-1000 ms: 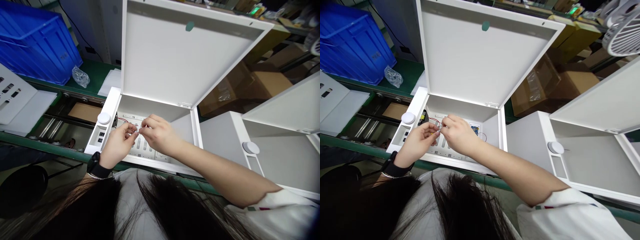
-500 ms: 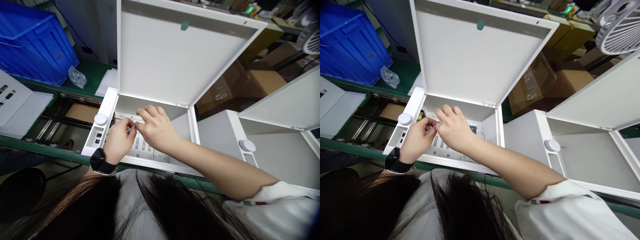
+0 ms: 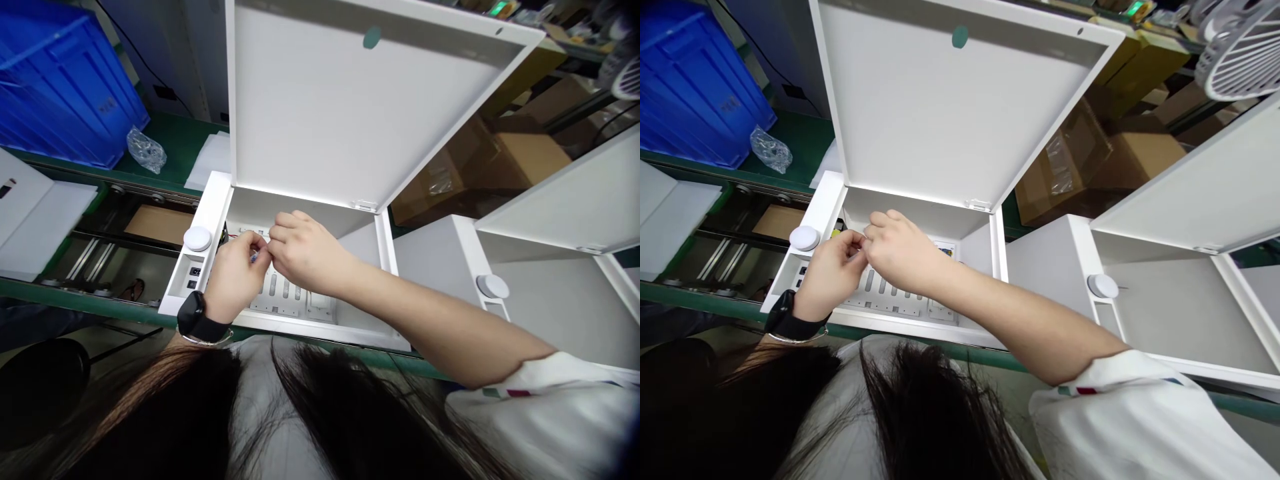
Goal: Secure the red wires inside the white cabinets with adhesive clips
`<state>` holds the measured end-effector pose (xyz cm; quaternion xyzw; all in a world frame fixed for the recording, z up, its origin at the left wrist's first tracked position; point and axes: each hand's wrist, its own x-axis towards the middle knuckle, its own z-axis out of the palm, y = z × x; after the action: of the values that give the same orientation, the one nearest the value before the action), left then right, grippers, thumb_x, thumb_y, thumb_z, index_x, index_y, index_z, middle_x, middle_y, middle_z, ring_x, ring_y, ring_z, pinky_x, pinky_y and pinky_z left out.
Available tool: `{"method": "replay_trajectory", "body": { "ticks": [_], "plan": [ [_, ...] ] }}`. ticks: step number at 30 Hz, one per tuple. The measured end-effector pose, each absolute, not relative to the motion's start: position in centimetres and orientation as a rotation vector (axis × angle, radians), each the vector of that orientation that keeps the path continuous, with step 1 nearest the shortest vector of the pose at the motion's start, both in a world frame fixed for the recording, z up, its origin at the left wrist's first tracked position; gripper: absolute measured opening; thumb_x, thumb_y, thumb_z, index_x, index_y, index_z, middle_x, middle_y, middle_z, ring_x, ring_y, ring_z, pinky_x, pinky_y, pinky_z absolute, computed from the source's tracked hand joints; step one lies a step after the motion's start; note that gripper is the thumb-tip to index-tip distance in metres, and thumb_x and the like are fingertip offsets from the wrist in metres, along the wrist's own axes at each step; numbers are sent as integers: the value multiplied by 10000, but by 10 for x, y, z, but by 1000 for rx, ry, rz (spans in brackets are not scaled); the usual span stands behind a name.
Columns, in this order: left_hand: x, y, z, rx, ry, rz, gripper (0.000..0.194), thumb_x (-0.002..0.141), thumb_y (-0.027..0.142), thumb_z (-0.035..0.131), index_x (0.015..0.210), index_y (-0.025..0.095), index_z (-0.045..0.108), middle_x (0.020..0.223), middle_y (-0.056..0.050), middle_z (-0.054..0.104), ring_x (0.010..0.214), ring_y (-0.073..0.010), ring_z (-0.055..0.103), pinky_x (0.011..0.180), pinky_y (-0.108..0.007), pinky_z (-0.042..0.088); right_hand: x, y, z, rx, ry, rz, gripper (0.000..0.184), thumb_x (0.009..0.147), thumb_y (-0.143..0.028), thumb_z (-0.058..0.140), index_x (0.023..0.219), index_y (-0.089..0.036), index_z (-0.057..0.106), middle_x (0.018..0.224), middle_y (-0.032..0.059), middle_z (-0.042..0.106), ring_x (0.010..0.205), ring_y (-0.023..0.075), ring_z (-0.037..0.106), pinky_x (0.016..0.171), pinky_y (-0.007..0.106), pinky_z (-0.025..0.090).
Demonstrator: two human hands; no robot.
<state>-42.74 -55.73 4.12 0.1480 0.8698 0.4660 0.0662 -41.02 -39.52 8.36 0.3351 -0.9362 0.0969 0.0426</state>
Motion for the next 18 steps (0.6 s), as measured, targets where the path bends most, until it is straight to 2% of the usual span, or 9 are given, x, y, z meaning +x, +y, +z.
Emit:
{"method": "replay_trajectory", "body": {
  "ticks": [2,4,6,8,12,18],
  "plan": [
    [-434,-564,40,205,2525,1622,72,844,243,551,834,177,578,703,-8,595,620,-142,536,599,-271,393,-412,-389,83,1006,-2884,522,174,892,-191,573,788,-165,709,772,74,626,860,211,493,781,373,378],
    [-437,-572,41,19,2331,1891,100,849,268,578,877,174,560,739,-10,601,632,-131,557,612,-263,437,-419,-378,73,790,-2916,770,141,869,-248,616,815,-194,735,836,60,658,869,202,530,782,366,417],
    [-436,-578,44,8,2116,2066,150,850,271,610,948,178,546,832,-19,626,666,-123,586,651,-266,477,-429,-365,50,378,-2986,982,121,838,-277,653,824,-207,752,857,48,678,825,182,567,749,346,448],
    [-430,-582,46,57,2002,2131,200,853,243,621,1024,186,535,937,-29,635,696,-113,604,686,-269,497,-440,-353,16,-109,-3111,1149,100,786,-265,700,805,-186,760,791,40,688,713,149,587,676,305,460],
    [-415,-586,37,34,1931,2117,207,872,230,613,1058,203,526,972,-21,619,684,-100,604,696,-271,504,-449,-336,-65,-884,-3281,1199,98,677,-166,762,770,-137,752,678,34,694,571,112,576,554,242,422],
    [-412,-591,17,-62,1870,2107,222,875,247,625,1071,222,523,974,-10,608,701,-97,594,698,-268,490,-434,-319,-146,-1196,-3122,1254,253,703,-178,758,950,-125,744,752,45,740,646,113,652,570,180,455]
  ]
}}
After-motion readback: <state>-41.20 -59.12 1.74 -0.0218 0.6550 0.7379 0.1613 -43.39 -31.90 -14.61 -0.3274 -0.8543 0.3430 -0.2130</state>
